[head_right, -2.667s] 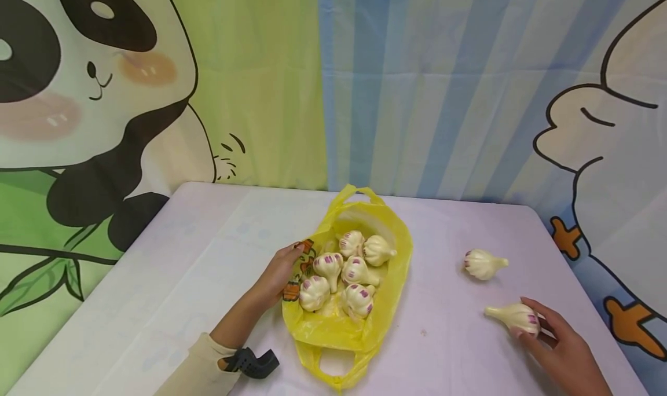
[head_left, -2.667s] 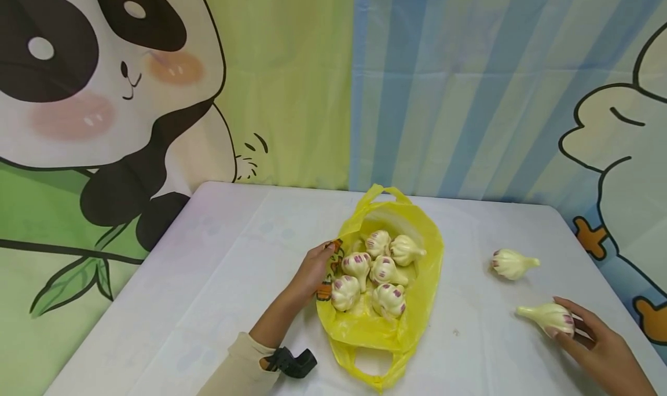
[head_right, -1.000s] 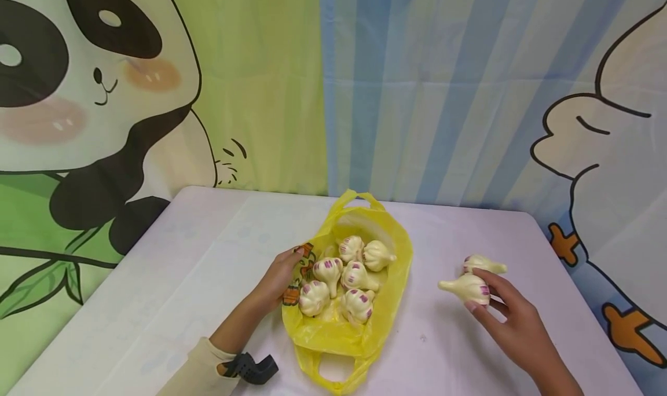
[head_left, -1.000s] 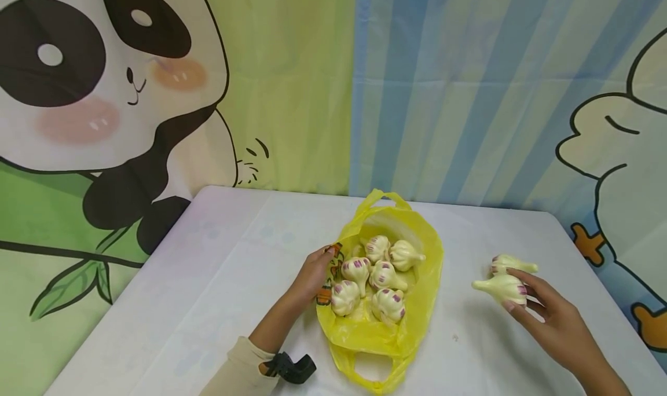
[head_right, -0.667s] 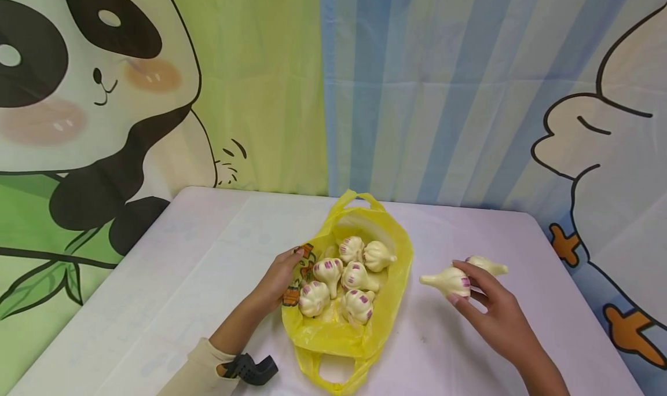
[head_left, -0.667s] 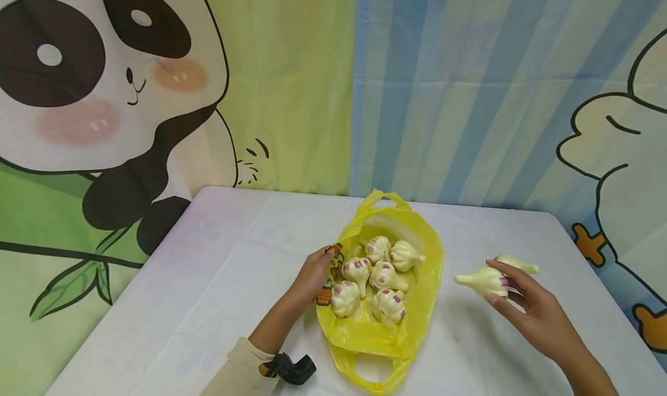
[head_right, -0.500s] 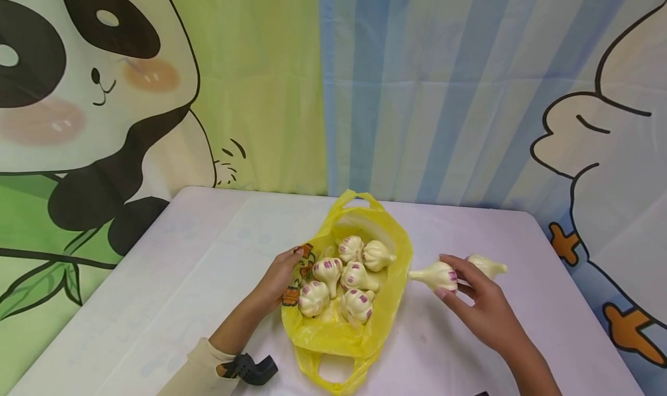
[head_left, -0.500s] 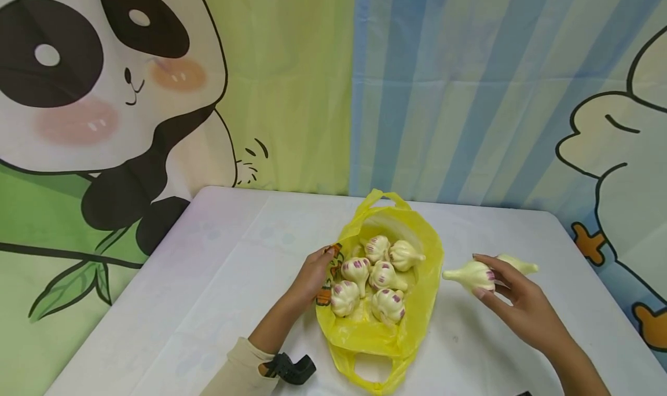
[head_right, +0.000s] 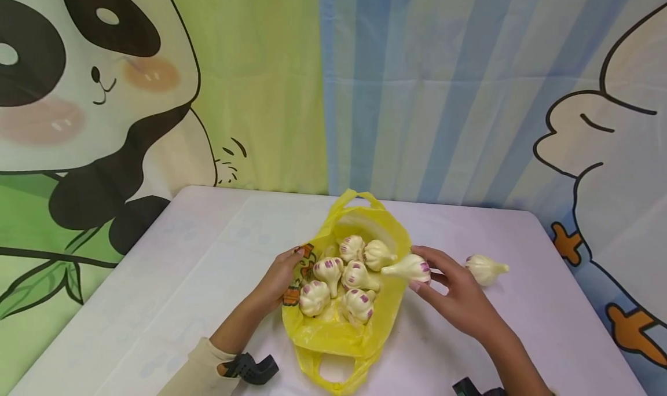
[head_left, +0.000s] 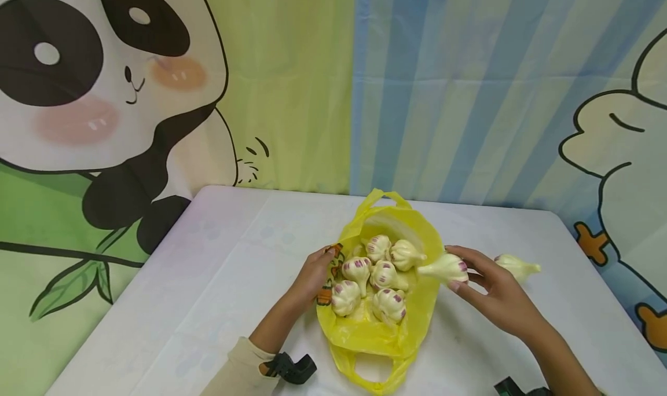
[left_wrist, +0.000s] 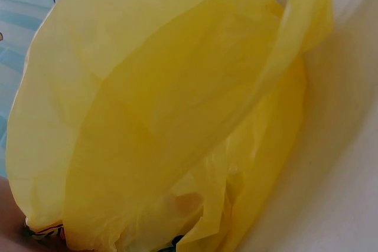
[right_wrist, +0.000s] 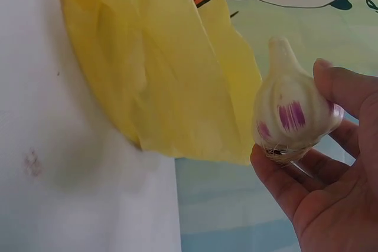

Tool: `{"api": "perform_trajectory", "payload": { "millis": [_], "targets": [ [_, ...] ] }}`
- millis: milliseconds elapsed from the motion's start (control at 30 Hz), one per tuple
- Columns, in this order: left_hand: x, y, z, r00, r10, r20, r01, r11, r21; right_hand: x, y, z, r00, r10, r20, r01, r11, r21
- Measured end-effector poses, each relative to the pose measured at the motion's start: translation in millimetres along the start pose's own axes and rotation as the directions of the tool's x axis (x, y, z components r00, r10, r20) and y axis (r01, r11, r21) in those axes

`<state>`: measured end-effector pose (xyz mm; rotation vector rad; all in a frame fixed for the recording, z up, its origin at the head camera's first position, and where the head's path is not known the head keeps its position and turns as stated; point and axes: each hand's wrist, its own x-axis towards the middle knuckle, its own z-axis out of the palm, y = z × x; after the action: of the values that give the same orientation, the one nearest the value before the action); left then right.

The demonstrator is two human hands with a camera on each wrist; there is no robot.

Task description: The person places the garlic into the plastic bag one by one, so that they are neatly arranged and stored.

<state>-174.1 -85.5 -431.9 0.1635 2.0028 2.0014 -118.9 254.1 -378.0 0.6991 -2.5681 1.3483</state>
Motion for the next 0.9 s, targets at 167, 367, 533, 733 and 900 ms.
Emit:
{"api": "perform_trajectory", "payload": {
  "millis": [167, 367, 533, 733, 900],
  "targets": [
    [0.5, 1.4, 0.7, 1.000, 0.009, -0.007, -0.009, 1.000, 0.003, 8.2, -5.1, 3.4, 0.999, -0.020, 0.032, 0.020, 1.000, 0.022],
    [0.1, 3.6, 1.5, 1.000, 0.013, -0.006, -0.013, 1.000, -0.015, 22.0, -9.2, 10.4, 0.995, -0.050, 0.086, 0.045, 0.997, 0.063],
    [-0.9, 1.9, 0.9, 1.000, 0.015, 0.002, -0.015, 1.000, -0.014, 36.4, -8.9, 22.6, 0.991, -0.047, 0.127, 0.037, 0.996, 0.076],
    [-1.7, 0.5, -1.2, 1.000, 0.024, 0.002, -0.024, 1.000, -0.001, 53.7, -10.8, 35.3, 0.982, -0.039, 0.183, 0.022, 0.995, 0.093],
    [-2.5, 1.9, -2.2, 1.000, 0.021, 0.007, -0.021, 1.000, -0.001, 62.5, -13.8, 38.1, 0.977, -0.039, 0.212, 0.022, 0.997, 0.080]
  ]
}}
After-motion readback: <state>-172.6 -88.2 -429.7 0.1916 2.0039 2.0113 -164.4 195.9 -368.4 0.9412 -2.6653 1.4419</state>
